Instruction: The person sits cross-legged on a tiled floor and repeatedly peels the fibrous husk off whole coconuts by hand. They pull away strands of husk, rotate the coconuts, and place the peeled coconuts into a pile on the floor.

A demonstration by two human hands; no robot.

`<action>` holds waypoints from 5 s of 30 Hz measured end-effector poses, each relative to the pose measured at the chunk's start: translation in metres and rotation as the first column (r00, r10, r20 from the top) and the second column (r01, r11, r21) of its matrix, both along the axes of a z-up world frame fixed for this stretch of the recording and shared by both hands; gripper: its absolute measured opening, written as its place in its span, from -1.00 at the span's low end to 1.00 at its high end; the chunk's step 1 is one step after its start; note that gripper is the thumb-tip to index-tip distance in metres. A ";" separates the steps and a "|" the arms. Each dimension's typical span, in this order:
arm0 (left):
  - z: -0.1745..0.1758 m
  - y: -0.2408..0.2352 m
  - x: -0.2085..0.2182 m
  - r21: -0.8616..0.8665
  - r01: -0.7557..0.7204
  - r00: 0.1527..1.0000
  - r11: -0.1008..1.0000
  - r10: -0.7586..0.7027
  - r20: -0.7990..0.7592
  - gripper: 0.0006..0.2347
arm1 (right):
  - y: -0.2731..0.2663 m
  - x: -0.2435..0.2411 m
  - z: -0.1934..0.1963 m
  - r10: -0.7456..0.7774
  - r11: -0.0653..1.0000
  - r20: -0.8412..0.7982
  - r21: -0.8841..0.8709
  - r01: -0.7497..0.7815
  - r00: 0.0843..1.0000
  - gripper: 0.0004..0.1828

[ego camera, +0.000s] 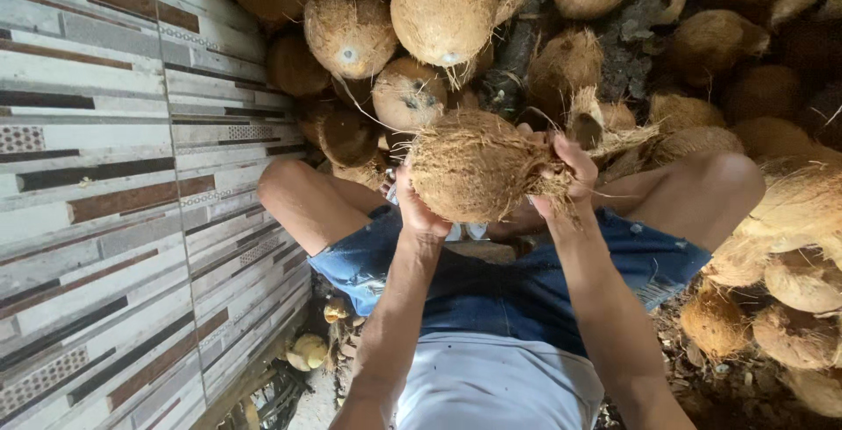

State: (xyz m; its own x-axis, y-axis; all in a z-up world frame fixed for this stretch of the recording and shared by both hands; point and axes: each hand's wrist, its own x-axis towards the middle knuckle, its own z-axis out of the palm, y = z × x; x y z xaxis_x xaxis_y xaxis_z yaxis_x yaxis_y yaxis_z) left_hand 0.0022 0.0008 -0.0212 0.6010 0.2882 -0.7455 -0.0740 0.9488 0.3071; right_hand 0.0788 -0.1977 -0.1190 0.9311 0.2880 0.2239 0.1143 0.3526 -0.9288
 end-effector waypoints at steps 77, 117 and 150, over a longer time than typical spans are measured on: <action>-0.025 0.132 0.080 0.382 0.173 0.857 0.908 0.052 -0.513 -0.06 | 0.304 0.223 0.054 0.477 0.011 0.066 -0.998 0.070 0.876 0.03; -0.047 0.260 0.024 0.729 0.675 0.737 0.112 -0.066 -0.672 -0.20 | 0.331 0.007 0.017 0.437 0.496 -0.476 -0.581 -0.646 0.763 -0.05; 0.024 0.095 -0.040 0.885 0.454 0.858 0.104 -0.321 -0.402 -0.56 | 0.001 0.012 0.137 0.029 0.820 -0.116 -0.566 -0.090 0.993 -0.57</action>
State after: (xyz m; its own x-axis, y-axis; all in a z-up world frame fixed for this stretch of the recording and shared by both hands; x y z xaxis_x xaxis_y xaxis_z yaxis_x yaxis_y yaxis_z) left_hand -0.0375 0.0961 0.0033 0.8267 0.5391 -0.1612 0.2926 -0.1671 0.9415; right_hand 0.0911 -0.1964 0.0180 0.9160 0.3913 -0.0884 0.0084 -0.2389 -0.9710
